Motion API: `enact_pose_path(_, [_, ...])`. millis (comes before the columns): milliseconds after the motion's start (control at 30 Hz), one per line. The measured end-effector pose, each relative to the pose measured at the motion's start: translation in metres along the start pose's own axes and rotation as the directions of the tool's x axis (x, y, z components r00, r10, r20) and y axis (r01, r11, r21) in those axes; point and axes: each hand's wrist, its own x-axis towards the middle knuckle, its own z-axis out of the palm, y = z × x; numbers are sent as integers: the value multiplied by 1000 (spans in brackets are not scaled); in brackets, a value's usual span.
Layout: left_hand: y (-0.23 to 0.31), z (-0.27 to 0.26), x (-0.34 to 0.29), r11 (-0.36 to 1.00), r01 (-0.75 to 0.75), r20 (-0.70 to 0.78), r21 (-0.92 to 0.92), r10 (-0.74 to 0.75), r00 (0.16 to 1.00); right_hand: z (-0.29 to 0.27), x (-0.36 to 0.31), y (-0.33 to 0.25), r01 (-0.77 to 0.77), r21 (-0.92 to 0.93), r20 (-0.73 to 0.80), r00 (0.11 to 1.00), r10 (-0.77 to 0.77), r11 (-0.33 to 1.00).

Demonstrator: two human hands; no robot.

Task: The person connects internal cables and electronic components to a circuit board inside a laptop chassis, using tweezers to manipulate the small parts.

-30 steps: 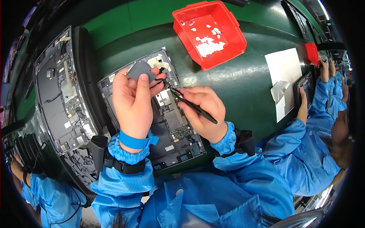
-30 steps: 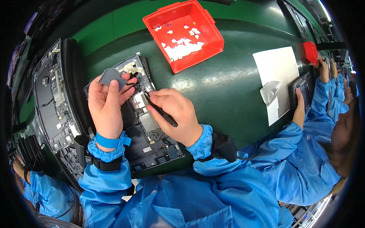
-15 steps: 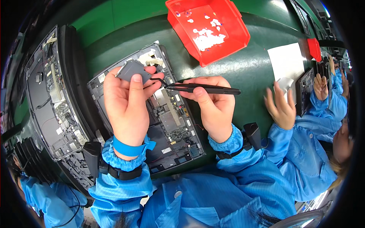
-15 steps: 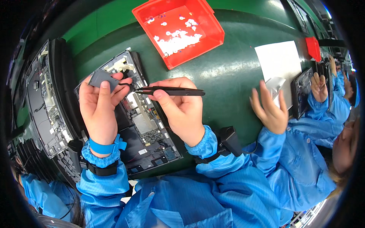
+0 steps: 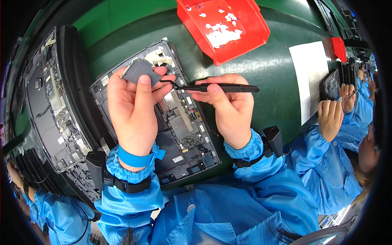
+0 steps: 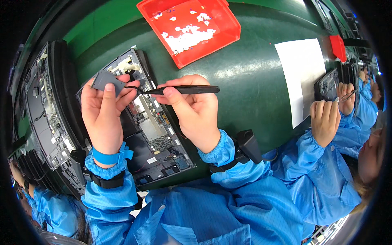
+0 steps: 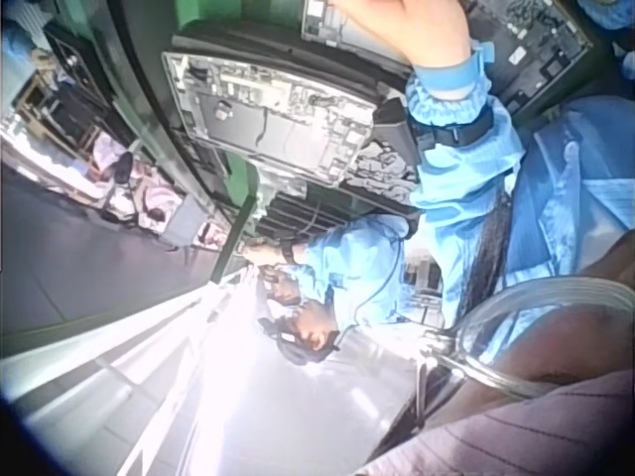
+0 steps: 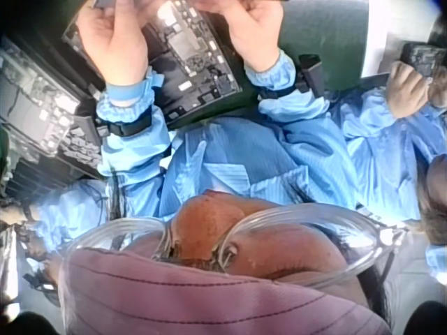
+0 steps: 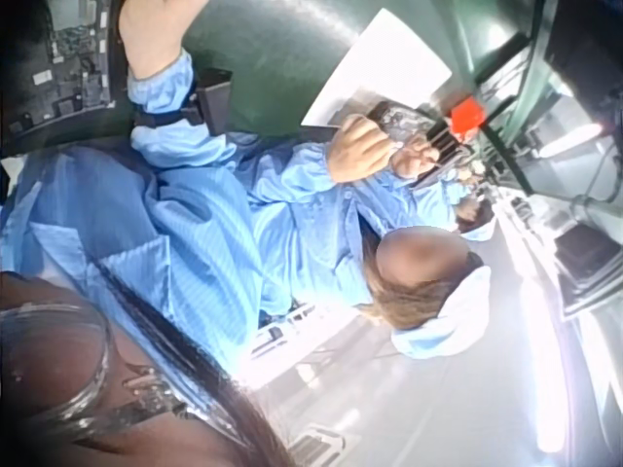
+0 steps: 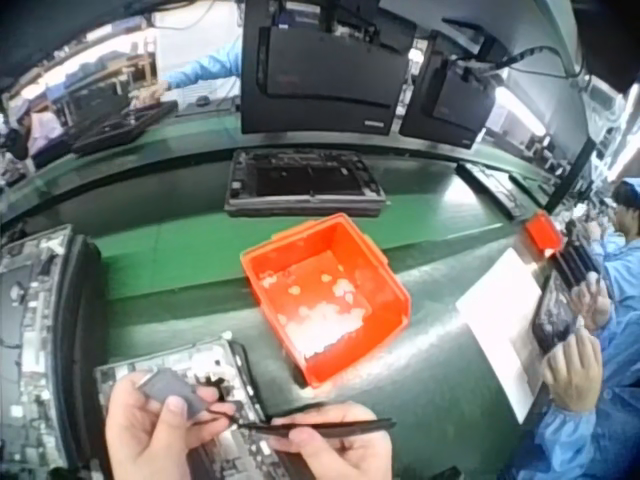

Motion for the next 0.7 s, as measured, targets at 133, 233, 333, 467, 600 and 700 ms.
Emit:
enact_pose_path(133, [-2, 2, 0, 999, -26, -9, 22, 26, 1000, 0, 1, 0, 63, -65, -38, 997, -66, 996])
enact_pose_path(233, [0, 0, -2, 995, -8, -15, 104, 10, 1000, 1, 0, 1, 71, -116, -67, 995, -79, 991])
enact_pose_path(333, [-4, -1, -1, 990, -42, -6, 133, 44, 999, 1, 0, 3, 90, -115, -92, 991, -101, 989])
enact_pose_path(467, [-3, -1, 0, 989, -44, -2, 144, 45, 999, 3, -1, 3, 74, -126, -100, 991, -87, 989])
enact_pose_path(600, [-3, 0, 1, 985, -74, -3, 154, 75, 997, 4, 0, 4, 90, -104, -103, 990, -100, 991])
enact_pose_path(700, [-4, 1, 1, 985, -82, 3, 154, 83, 997, 4, 0, 4, 95, -77, -105, 989, -102, 993])
